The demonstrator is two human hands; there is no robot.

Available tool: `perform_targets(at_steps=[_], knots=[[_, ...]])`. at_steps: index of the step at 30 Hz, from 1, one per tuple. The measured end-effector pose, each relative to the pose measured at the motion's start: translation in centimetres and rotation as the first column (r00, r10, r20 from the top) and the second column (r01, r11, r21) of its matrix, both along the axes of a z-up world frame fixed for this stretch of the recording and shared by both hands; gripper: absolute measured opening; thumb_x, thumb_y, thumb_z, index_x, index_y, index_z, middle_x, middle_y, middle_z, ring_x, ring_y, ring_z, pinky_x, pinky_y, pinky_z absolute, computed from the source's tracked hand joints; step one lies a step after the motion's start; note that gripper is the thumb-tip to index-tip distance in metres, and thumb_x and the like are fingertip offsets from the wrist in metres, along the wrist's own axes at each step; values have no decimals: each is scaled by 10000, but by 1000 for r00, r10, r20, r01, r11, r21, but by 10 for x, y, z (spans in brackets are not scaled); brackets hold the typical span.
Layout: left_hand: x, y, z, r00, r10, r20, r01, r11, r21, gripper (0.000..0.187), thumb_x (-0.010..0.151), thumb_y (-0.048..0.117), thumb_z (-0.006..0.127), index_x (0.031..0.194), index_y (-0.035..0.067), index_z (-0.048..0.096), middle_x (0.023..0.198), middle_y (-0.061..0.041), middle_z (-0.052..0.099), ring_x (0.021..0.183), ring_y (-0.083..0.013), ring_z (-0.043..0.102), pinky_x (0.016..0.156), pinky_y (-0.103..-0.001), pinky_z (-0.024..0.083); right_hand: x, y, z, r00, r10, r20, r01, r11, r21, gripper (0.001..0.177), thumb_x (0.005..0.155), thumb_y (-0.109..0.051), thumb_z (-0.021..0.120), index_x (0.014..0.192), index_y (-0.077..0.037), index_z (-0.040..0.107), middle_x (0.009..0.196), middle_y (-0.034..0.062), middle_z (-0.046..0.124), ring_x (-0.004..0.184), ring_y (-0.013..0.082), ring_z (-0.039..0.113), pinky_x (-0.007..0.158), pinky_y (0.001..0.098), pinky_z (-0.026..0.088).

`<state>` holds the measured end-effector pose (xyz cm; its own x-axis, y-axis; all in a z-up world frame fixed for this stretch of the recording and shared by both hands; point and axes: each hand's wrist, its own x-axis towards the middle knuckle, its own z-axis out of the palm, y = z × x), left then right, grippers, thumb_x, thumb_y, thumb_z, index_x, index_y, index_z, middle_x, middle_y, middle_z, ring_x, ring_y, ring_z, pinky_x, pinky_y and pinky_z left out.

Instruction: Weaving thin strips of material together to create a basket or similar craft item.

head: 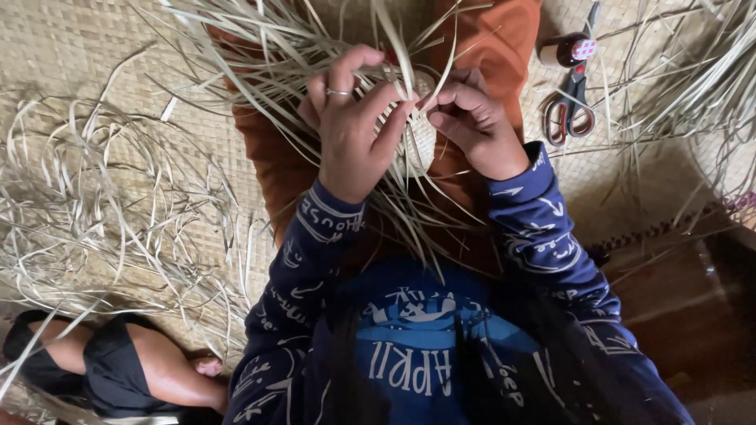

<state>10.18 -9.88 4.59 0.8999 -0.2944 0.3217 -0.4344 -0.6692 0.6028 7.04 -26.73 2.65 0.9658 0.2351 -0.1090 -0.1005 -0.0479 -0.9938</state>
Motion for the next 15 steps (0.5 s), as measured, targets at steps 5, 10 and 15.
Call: perform_targets(at_steps=[5, 10, 15], knots=[[2, 1, 7, 999, -10, 46, 10, 1000, -9, 66, 788, 194, 665, 776, 129, 661, 1088, -55, 427, 878, -158, 374, 782, -326, 263, 8, -1, 2, 998, 68, 10, -69, 994, 83, 238, 825, 83, 572, 993, -75, 515, 1000, 30, 319, 898, 129, 372, 814, 206, 363], [-8, -4, 23, 996, 89, -30, -85, 989, 125, 468, 782, -54, 635, 1180, 185, 570, 1177, -33, 359, 923, -168, 407, 887, -364, 220, 14, 3, -4, 998, -66, -19, 66, 998, -8, 92, 880, 22, 564, 835, -25, 499, 787, 13, 421, 655, 89, 374, 638, 191, 340], [-17, 1, 0, 992, 121, -26, -109, 950, 293, 441, 807, -9, 556, 1192, 198, 496, 1090, -20, 445, 915, -162, 402, 869, -357, 257, 11, 7, 0, 988, -142, 63, 143, 990, -16, 223, 823, 117, 608, 880, -44, 464, 784, 16, 454, 642, 92, 409, 615, 185, 365]])
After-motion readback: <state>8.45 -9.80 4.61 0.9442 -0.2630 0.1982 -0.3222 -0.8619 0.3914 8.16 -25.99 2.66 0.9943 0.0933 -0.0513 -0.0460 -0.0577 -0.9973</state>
